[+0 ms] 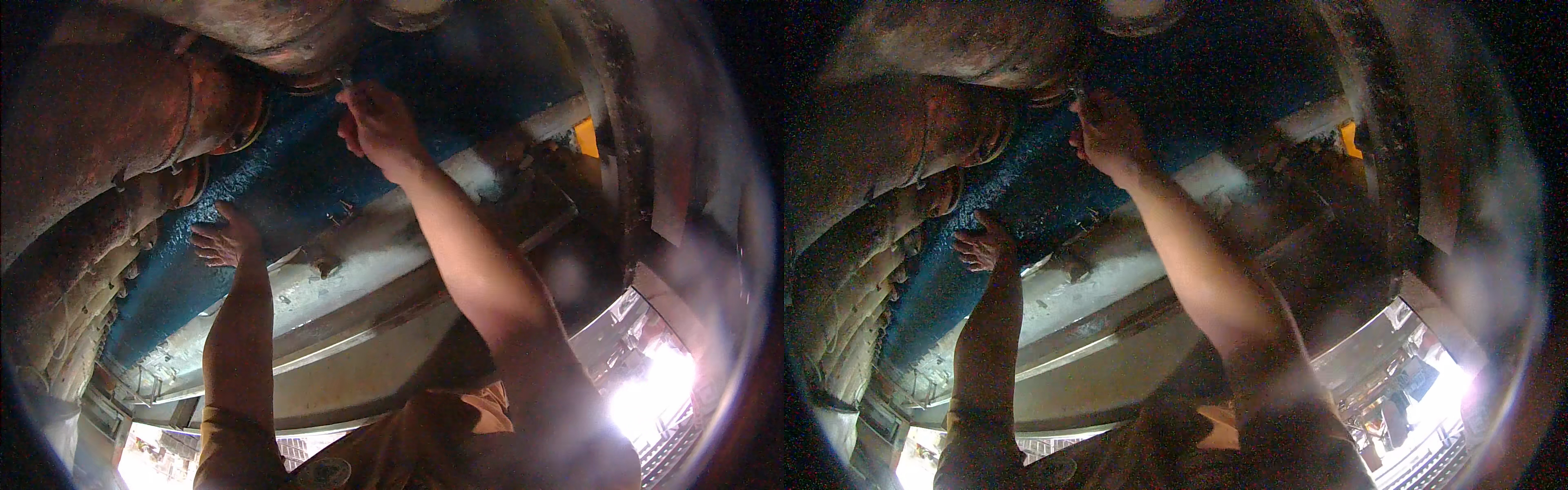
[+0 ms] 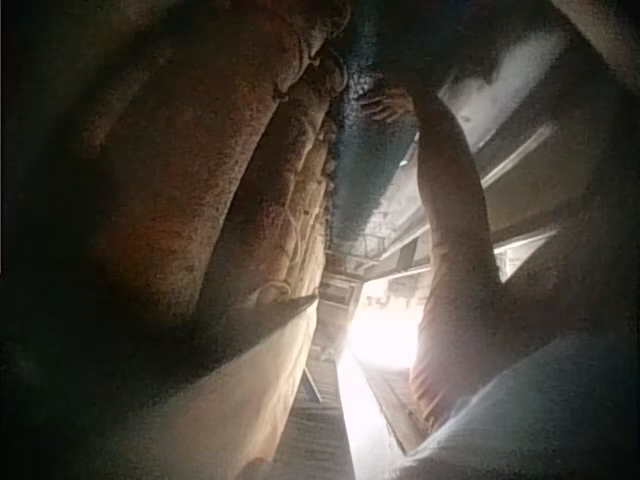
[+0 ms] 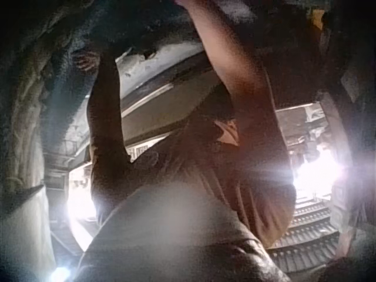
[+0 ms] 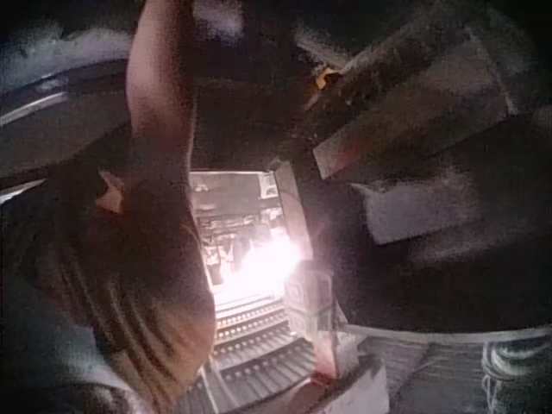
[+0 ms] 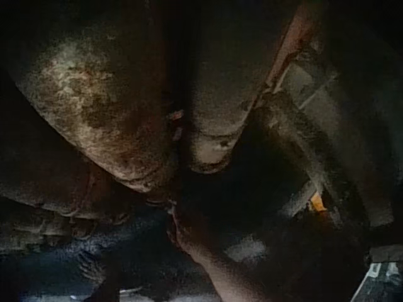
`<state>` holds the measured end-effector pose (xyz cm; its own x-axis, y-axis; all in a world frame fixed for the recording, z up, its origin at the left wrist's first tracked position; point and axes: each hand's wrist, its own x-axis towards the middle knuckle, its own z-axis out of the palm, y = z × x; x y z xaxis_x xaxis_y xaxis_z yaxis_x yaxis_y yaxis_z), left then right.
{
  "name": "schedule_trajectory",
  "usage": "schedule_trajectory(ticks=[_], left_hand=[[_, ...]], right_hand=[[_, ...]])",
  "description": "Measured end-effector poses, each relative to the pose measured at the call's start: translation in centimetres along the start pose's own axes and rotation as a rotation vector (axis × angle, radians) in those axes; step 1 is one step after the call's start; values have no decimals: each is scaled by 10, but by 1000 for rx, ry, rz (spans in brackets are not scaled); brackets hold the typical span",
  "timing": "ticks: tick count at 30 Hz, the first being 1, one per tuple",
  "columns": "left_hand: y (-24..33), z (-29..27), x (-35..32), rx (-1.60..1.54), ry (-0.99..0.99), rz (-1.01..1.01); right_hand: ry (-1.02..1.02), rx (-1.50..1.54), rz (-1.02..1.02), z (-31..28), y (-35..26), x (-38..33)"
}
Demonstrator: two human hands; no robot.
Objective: The person removes a circular metal cap from a pipe, scrapes residue from it with a tool, and wipes it with a cloth. The person then reattaches the cap to the pipe and tightens it by hand.
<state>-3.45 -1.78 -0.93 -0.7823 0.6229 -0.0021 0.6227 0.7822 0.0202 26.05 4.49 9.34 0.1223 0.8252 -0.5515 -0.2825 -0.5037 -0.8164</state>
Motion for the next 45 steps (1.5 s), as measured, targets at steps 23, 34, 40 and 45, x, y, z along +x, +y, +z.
schedule_trajectory(ticks=[23,34,40,45], left_hand=[[-11,11,5,22,39,13],[-6,2,2,-37,32,11],[0,1,-4,-21,13,34],[-7,-3,-1,-18,-6,28]], right_hand=[[-84,-28,39,-11,-11,-5],[-483,-581,87,-57,-45,53],[-535,-918,143,-56,-100,56],[-210,-171,80,-39,-26,-1]])
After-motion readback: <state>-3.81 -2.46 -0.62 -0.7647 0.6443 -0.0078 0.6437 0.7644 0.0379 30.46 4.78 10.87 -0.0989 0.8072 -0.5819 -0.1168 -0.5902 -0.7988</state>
